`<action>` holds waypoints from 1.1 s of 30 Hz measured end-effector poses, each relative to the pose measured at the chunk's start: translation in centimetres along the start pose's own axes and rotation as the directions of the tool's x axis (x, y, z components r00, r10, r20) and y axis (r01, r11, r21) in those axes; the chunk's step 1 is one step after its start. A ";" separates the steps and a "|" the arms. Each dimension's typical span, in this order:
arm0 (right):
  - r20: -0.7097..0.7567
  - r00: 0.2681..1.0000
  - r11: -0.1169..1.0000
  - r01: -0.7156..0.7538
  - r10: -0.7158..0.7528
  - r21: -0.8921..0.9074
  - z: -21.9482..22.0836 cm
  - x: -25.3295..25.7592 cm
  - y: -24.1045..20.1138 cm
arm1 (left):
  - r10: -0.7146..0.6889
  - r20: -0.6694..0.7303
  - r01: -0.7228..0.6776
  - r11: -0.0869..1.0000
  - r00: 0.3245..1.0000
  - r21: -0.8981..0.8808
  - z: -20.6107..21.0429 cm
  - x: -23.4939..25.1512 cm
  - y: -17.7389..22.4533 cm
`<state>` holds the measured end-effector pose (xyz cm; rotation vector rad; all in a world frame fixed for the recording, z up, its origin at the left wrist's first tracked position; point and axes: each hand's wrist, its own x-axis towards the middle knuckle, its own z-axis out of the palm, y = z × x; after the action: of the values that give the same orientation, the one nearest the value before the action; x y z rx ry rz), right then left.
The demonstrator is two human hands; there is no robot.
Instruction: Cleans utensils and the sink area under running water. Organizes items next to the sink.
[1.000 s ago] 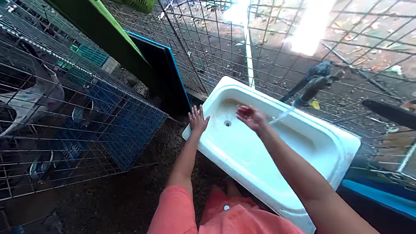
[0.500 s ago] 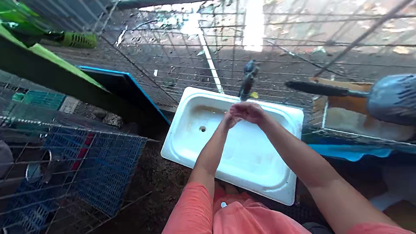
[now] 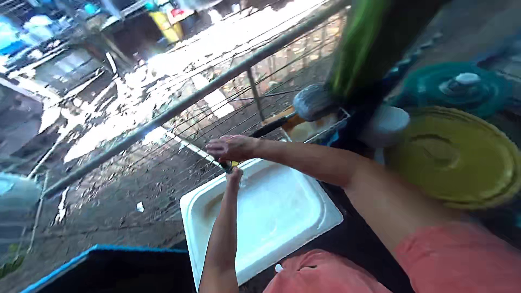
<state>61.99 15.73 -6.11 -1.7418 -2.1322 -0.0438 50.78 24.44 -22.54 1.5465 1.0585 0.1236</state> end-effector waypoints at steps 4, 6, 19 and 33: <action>0.149 0.987 0.996 -0.055 0.065 -0.067 -0.6 1.4 1.9 | -0.041 0.240 0.028 0.998 0.970 0.057 -0.9 -1.3 0.4; 0.212 0.973 0.992 -0.068 0.090 -0.108 -1.3 2.7 1.4 | -0.070 0.326 0.050 0.996 0.943 0.069 -1.9 -1.7 0.6; 0.023 0.769 0.769 -0.639 0.639 -0.022 1.5 4.7 -6.3 | -0.014 0.561 -0.365 0.745 0.828 0.558 -4.1 -1.9 -4.9; -0.357 0.374 0.504 -0.756 0.856 0.417 -3.5 -19.2 -6.8 | 0.039 0.763 -0.668 0.514 0.645 0.538 7.2 -6.9 -2.2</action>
<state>59.46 -4.76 -7.46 -2.1489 -0.6766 -0.0433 49.97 14.27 -23.26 2.3755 0.0651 -0.6906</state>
